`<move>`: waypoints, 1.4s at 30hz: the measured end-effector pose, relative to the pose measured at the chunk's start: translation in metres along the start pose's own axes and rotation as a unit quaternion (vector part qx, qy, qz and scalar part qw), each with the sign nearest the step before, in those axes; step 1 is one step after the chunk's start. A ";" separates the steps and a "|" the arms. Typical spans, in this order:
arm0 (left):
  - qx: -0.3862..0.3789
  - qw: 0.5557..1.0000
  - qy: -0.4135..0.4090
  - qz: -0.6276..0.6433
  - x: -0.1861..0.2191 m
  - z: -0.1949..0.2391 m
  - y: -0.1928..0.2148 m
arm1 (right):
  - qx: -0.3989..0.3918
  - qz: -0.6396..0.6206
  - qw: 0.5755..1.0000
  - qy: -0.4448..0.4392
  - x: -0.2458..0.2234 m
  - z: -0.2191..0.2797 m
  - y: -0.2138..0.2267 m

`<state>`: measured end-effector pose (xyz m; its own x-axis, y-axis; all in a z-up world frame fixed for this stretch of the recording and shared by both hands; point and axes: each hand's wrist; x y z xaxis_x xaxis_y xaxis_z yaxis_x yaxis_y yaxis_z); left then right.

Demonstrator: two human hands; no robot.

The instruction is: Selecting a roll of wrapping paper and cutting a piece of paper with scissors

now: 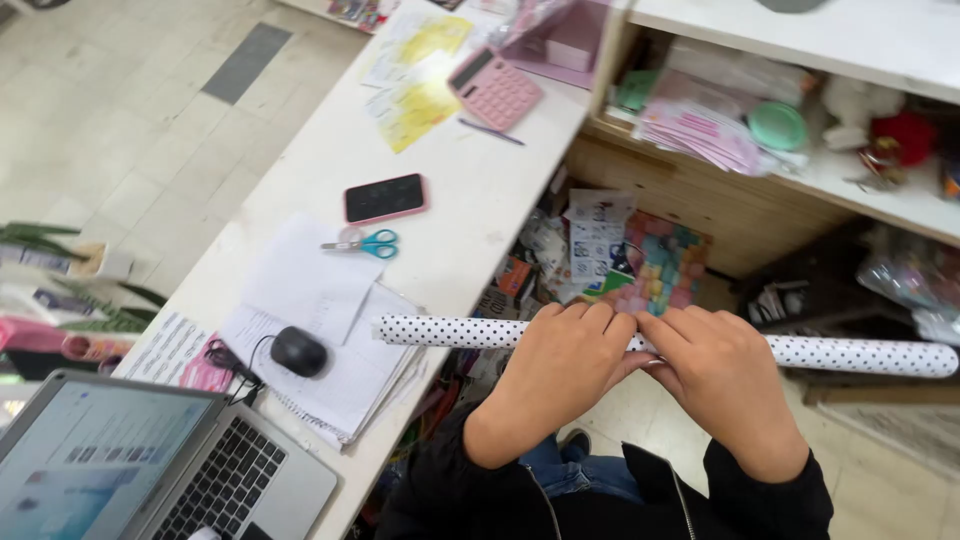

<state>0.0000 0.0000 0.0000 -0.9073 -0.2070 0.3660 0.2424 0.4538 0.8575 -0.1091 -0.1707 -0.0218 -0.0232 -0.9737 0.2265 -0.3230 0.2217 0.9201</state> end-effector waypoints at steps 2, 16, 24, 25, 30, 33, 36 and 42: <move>0.018 1.000 -0.024 0.008 0.015 0.001 -0.015 | 0.031 0.000 0.999 -0.033 -0.005 0.015 0.016; -0.162 0.935 -0.254 0.185 0.030 -0.038 -0.025 | -0.011 0.141 0.946 -0.292 -0.026 0.095 0.068; -0.171 0.893 -0.367 0.198 0.045 -0.069 -0.063 | -0.094 0.143 0.900 -0.402 -0.047 0.117 0.057; -0.178 0.883 -0.382 0.205 0.052 -0.073 -0.066 | -0.099 0.149 0.891 -0.418 -0.047 0.127 0.059; -0.211 0.807 -0.469 0.291 0.106 -0.085 -0.099 | -0.170 0.144 0.798 -0.561 -0.053 0.192 0.084; -0.254 0.777 -0.495 0.295 0.151 -0.093 -0.124 | -0.201 0.169 0.744 -0.614 -0.059 0.242 0.090; -0.296 0.748 -0.517 0.293 0.207 -0.092 -0.152 | -0.230 0.190 0.704 -0.645 -0.063 0.288 0.097; -0.289 0.658 -0.609 0.336 0.340 -0.052 -0.204 | -0.242 0.190 0.637 -0.706 -0.070 0.398 0.118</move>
<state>-0.3401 -0.2077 -0.0315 -0.0450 0.8794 0.4740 0.5003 -0.3908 0.7726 -0.5221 -0.0973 -0.0566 -0.9517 0.1564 0.2642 0.2830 0.1125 0.9525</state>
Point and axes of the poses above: each hand's wrist, its own z-axis away from the middle knuckle, its own y-axis out of the back of the hand, x = y × z, and after that the axes turned 15 degrees about z, right-handed
